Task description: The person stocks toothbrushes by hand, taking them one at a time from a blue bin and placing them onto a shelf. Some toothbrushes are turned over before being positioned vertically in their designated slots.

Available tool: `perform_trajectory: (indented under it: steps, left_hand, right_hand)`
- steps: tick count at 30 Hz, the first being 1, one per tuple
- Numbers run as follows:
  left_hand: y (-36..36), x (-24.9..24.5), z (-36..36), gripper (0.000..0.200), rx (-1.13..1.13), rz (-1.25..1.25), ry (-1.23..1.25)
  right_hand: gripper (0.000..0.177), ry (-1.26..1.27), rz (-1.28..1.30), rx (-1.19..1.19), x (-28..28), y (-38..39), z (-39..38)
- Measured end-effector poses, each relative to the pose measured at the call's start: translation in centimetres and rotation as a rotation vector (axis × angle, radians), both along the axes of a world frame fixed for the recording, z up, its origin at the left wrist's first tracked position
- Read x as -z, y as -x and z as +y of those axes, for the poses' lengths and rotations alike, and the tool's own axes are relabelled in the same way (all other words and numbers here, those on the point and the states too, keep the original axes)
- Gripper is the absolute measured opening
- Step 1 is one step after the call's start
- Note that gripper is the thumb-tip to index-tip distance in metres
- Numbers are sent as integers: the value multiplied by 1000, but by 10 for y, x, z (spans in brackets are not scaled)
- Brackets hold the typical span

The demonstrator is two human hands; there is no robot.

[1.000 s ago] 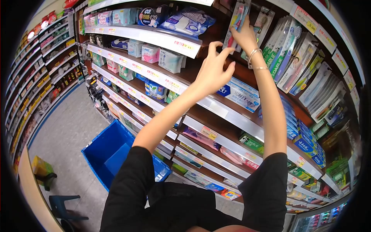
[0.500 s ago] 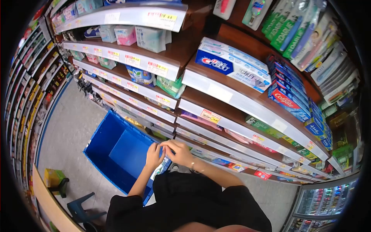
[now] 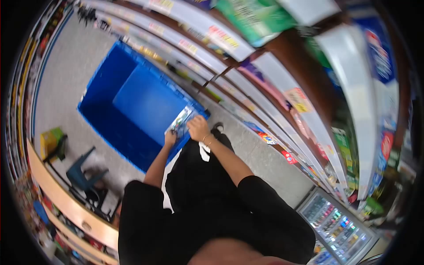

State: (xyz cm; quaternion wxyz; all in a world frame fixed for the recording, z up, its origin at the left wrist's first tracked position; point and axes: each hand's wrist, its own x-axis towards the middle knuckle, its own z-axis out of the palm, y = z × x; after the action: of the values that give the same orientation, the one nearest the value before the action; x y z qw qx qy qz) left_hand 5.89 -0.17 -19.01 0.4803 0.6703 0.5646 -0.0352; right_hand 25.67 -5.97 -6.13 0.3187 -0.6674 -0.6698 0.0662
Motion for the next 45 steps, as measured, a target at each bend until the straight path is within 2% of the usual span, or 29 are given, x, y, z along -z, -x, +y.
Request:
perform_trajectory:
  steps: [1,2,7,10,12,15,17,19,21,24,28,34,37,41,44,45]
  left_hand:
    - [0,19,-3,33,60,130,-132]
    - [-10,3,10,44,135,201,74]
    - [-16,79,19,57,198,227,-100]
    - [-29,80,38,67,190,294,24]
    - [-33,82,44,78,252,335,198]
    - [-31,101,39,86,238,405,276]
    - [-32,103,30,86,218,431,278]
    - [-31,105,20,72,283,431,279]
    - [-34,107,12,69,228,432,284]
    - [-37,108,7,57,197,456,159]
    - [-39,108,19,56,311,482,123]
    - [-40,101,28,63,271,421,231]
    - [-45,87,32,66,389,458,208]
    - [-49,75,33,65,360,498,158]
    - [-41,104,28,66,369,503,115]
    - [-42,104,29,61,335,451,181]
  right_hand:
    - [10,59,-2,-8,-3,-1,1]
    - [8,58,4,-15,-4,-1,0]
    - [7,118,54,-63,-3,-5,0]
    - [5,120,63,-42,-2,-3,0]
    - [5,134,65,-54,-3,-3,0]
    - [5,126,55,-44,-1,-3,-2]
    - [5,140,37,-39,0,-2,-2]
    - [5,137,39,-37,2,-2,-2]
    - [5,129,38,-31,2,-2,-2]
    - [5,129,9,-26,2,-2,-3]
    - [5,128,18,-21,2,-1,-3]
    - [6,125,25,-10,1,0,-1]
    - [8,86,30,14,1,0,-1]
    - [6,99,28,18,4,1,-3]
    - [6,109,29,23,5,1,-4]
    - [6,110,26,24,5,1,-4]
